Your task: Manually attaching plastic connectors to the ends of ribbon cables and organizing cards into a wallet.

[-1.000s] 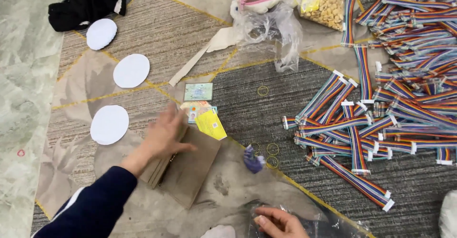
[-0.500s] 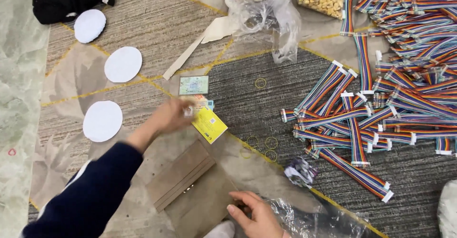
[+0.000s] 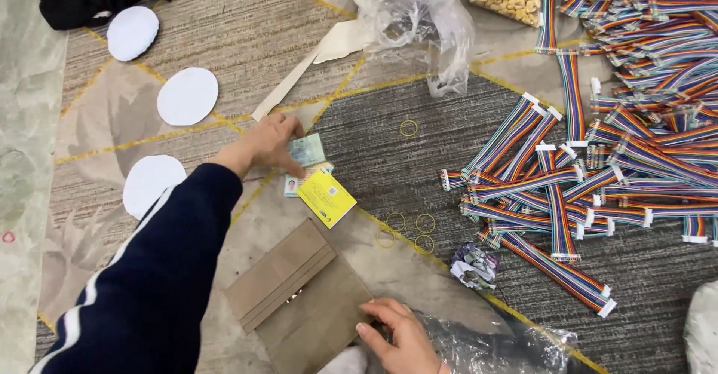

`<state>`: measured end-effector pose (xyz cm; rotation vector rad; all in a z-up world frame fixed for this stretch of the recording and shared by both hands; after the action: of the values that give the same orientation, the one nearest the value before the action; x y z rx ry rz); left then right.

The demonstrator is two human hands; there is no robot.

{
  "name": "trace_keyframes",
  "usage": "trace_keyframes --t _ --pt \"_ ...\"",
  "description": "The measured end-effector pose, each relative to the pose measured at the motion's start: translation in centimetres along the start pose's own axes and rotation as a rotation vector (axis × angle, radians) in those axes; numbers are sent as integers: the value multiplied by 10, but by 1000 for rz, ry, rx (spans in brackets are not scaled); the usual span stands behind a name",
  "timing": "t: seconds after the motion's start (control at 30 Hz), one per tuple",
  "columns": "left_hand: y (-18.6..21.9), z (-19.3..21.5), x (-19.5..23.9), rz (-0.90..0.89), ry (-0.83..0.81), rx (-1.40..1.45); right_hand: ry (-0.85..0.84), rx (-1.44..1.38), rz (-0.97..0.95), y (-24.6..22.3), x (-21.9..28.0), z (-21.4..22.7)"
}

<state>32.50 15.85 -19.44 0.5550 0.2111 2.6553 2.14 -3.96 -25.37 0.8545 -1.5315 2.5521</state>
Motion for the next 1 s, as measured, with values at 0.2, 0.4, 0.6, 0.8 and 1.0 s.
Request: trace_keyframes --t 0.2,0.4,0.6,0.8,1.0 --pt "24 -17 17 -211 81 -255 -4 -37 -6 -2 3 1" --pt "16 -28 32 -111 3 -217 -10 -64 69 39 -14 -21" --pt "21 13 63 118 -47 -13 -3 -162 93 26 -11 -9" --pt "43 1 71 -76 59 -213 -3 -200 86 25 -8 -11" --pt "43 14 70 69 66 17 -38 -397 -237 38 -6 -3"
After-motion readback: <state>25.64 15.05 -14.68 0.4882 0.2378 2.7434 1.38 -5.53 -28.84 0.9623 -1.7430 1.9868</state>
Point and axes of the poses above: each hand's wrist, its own x-axis away from the middle knuckle, its own z-axis out of the back of the hand, y = z × x, the point moved 10 cm from there along -x, towards the middle knuckle, and after that the axes turned 7 degrees about -z, right-handed, at the moved point
